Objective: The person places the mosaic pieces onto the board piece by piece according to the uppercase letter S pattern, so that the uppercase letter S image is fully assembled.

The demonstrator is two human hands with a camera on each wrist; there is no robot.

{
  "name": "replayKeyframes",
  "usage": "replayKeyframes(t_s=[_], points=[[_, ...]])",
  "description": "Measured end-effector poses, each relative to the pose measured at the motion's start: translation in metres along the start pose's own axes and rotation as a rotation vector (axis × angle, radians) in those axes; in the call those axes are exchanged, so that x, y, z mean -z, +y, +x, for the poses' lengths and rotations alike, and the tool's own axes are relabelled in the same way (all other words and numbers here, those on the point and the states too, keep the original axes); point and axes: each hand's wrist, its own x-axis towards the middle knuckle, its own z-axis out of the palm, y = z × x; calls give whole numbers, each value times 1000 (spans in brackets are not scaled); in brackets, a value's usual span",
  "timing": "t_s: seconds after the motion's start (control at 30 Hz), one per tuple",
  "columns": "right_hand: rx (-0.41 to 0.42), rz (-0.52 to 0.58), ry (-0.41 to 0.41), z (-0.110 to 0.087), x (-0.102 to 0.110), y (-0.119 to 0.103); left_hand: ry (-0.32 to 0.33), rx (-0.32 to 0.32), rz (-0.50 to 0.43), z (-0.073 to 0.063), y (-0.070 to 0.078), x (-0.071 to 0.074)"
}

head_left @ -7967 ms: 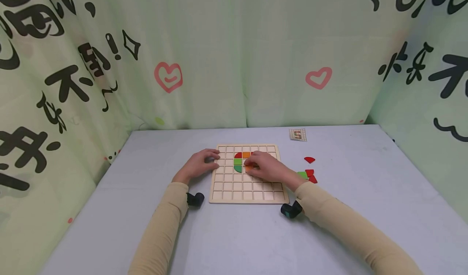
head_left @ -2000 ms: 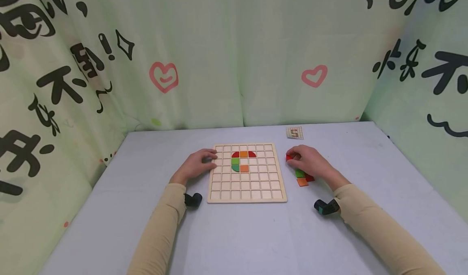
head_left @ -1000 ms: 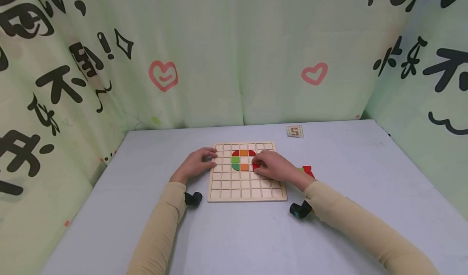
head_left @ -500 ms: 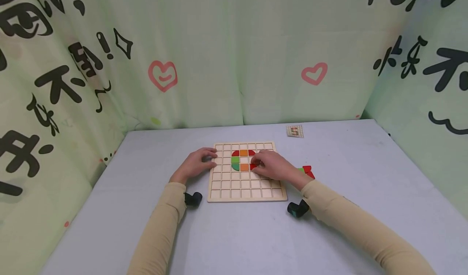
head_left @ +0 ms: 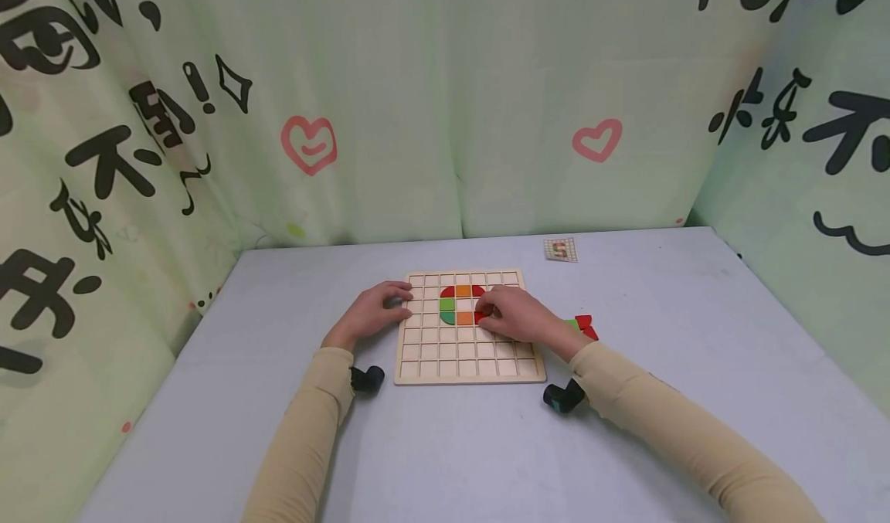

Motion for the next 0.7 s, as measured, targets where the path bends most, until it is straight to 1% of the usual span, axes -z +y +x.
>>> replayKeyframes(t_s=[0.3,0.43,0.53,0.7], points=[[28,-4,19,0,-2,3,0,9,-11,-1,3,1],[-1,17,22,-3,0,4,2,10,-12,-1,4,0],[-44,52,25,-8,4,8,2,3,-8,-1,4,0],[-84,112,59,-19,11,20,1,1,-4,-2,2,0]])
